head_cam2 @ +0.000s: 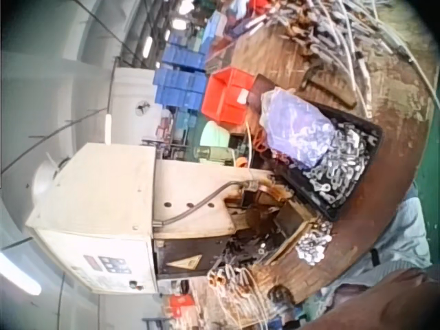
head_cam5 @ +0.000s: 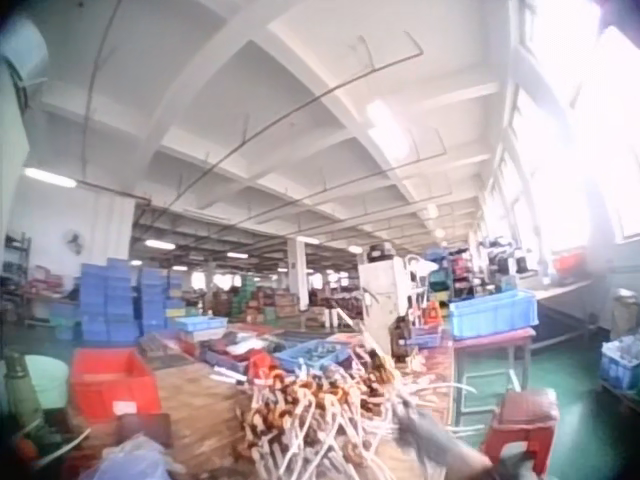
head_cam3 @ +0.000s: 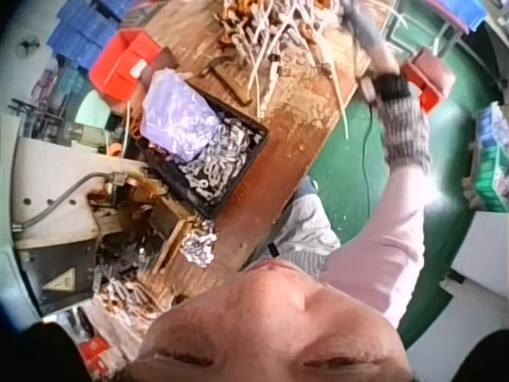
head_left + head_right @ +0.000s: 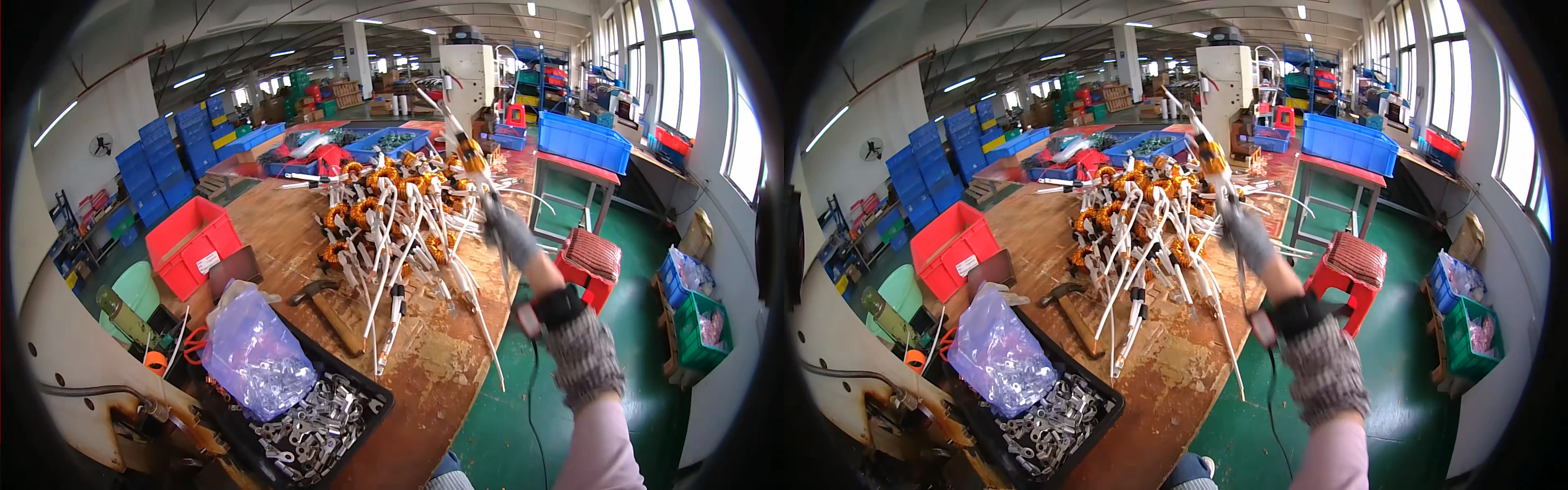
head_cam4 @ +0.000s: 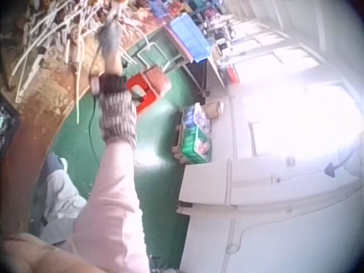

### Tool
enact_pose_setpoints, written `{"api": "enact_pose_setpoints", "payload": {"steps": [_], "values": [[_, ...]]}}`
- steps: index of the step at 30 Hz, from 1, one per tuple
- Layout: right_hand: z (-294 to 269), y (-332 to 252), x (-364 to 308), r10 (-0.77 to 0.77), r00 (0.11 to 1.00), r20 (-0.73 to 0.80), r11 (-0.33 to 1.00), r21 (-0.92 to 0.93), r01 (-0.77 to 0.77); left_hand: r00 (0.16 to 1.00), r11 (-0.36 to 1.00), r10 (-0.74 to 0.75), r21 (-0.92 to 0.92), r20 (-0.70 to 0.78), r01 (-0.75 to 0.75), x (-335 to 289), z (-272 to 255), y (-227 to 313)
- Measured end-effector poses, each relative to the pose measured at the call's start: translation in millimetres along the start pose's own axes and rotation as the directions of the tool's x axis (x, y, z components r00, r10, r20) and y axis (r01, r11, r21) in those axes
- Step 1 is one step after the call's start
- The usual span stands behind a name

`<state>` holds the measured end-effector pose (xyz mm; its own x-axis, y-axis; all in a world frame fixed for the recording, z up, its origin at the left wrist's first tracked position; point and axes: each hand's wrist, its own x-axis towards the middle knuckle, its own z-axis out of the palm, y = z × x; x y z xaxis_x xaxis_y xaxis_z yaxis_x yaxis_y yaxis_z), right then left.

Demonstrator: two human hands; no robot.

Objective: Attaching metal terminals to induction coils using a press machine.

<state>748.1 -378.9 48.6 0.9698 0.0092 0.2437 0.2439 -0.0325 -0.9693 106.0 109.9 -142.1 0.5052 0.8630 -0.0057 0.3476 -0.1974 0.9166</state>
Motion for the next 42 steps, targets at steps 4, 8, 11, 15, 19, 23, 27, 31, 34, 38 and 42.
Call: {"api": "enact_pose_setpoints", "payload": {"steps": [4, 8, 11, 15, 19, 23, 27, 31, 34, 38, 42], "values": [[-59.3, 5.9, 118.2, -0.183, 0.943, -0.279, 0.781, -0.624, -0.033, 0.975, 0.975, 0.220, 0.010, 0.043, -0.220, 26.4, 60.4, 52.0], [11.3, 26.0, 34.9, -0.414, 0.886, -0.207, 0.885, -0.319, 0.339, 0.921, 0.919, 0.385, 0.106, -0.051, -0.379, 15.3, 78.1, 84.9], [41.2, 36.8, -36.7, -0.444, 0.895, -0.047, 0.864, -0.289, 0.413, 0.886, 0.881, 0.449, 0.227, -0.119, -0.415, -9.1, 66.4, 85.9], [-10.8, 41.9, -103.4, -0.385, 0.916, 0.117, 0.789, -0.473, 0.392, 0.822, 0.820, 0.450, 0.527, -0.350, -0.225, -128.8, -23.5, 70.3], [16.0, 44.4, -172.3, -0.230, 0.938, 0.258, 0.963, -0.078, 0.257, 0.922, 0.686, 0.345, 0.718, -0.176, -0.120, -105.8, -54.7, 63.5], [96.9, -27.7, -276.1, -0.247, 0.818, 0.520, 0.883, -0.228, 0.411, 0.941, 0.674, 0.305, 0.731, -0.145, -0.106, -125.6, -84.3, 57.9], [132.2, 1.8, -311.6, -0.160, 0.862, 0.480, 0.985, 0.140, 0.105, 0.953, 0.536, 0.290, 0.810, 0.089, -0.239, -119.3, -142.2, 55.9], [145.6, 14.1, -333.3, -0.196, 0.914, 0.355, 0.979, 0.024, 0.200, 0.774, 0.607, 0.553, 0.786, -0.308, -0.120, -60.3, -204.9, 118.3], [152.9, 34.7, -334.8, -0.184, 0.906, 0.380, 0.963, -0.117, 0.245, 0.879, 0.708, 0.288, 0.703, -0.381, 0.073, -6.6, -266.7, 112.0], [152.0, 41.8, -334.4, -0.081, 0.953, 0.293, 0.991, -0.076, 0.107, 0.903, 0.389, 0.104, 0.853, -0.416, 0.348, 43.5, -299.7, 110.8], [155.5, 45.5, -334.5, -0.039, 0.967, 0.251, 0.995, -0.077, 0.061, 0.896, 0.265, -0.099, 0.857, -0.433, 0.443, 73.5, -312.6, 82.9]]}}
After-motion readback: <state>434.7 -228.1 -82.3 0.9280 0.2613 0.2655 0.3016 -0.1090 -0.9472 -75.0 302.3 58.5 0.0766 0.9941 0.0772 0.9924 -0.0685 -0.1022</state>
